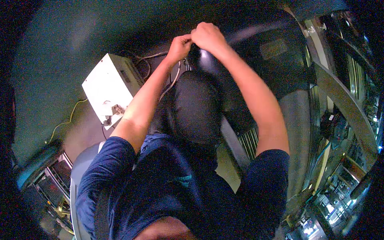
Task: The recorder uses tools and a cleaning solution to repair and clean a treadmill.
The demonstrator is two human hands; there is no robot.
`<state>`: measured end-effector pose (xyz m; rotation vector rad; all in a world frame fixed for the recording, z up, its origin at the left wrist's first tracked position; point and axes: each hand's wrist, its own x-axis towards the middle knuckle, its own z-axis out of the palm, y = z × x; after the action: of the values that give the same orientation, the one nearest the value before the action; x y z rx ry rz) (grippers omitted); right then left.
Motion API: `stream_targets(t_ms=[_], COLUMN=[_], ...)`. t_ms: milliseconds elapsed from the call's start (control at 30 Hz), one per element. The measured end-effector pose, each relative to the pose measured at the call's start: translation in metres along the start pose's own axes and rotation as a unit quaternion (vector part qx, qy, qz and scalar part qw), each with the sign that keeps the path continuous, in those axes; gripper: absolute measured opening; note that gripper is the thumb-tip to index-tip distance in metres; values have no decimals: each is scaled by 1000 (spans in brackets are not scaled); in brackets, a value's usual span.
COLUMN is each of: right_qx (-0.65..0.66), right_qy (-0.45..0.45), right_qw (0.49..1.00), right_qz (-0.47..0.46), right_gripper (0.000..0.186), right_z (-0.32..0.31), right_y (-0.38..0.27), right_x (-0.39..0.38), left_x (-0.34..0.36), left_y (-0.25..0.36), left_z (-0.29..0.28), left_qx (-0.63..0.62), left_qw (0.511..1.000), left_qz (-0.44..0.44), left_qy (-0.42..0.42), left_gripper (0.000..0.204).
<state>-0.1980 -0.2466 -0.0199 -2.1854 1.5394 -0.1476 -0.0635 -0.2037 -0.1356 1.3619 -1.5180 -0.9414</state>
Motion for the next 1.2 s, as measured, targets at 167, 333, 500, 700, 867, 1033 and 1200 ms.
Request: stream_targets(t_ms=[167, 333, 500, 700, 867, 1033, 1200], right_qx=[-117, -66, -149, -170, -107, -207, -80], right_qy=[8, -188, -16, 111, 135, -21, 89], right_qw=[982, 912, 908, 975, 953, 904, 992], right_qz=[-149, -358, -392, -87, -247, -374, -49], right_gripper=[45, 25, 19, 23, 33, 34, 30], right_z=[-27, -45, -21, 20, -15, -31, 14], right_y=[-8, 15, 23, -12, -1, 22, -11], right_x=[-12, 7, 2, 2, 4, 10, -18], left_x=[1, 5, 7, -11, -10, -3, -12], left_y=[0, -6, 4, 0, 9, -3, 4], left_z=[-5, -9, -10, -4, -7, 1, 6], left_qx=[-41, -62, -57, -58, -14, -34, 34], left_qw=[998, 996, 993, 998, 1000, 999, 998], left_qz=[36, 31, -2, 23, -14, 19, 17], left_qy=[-16, -64, -108, 23, -13, -19, 41], left_gripper=[22, 21, 17, 19, 22, 16, 17])
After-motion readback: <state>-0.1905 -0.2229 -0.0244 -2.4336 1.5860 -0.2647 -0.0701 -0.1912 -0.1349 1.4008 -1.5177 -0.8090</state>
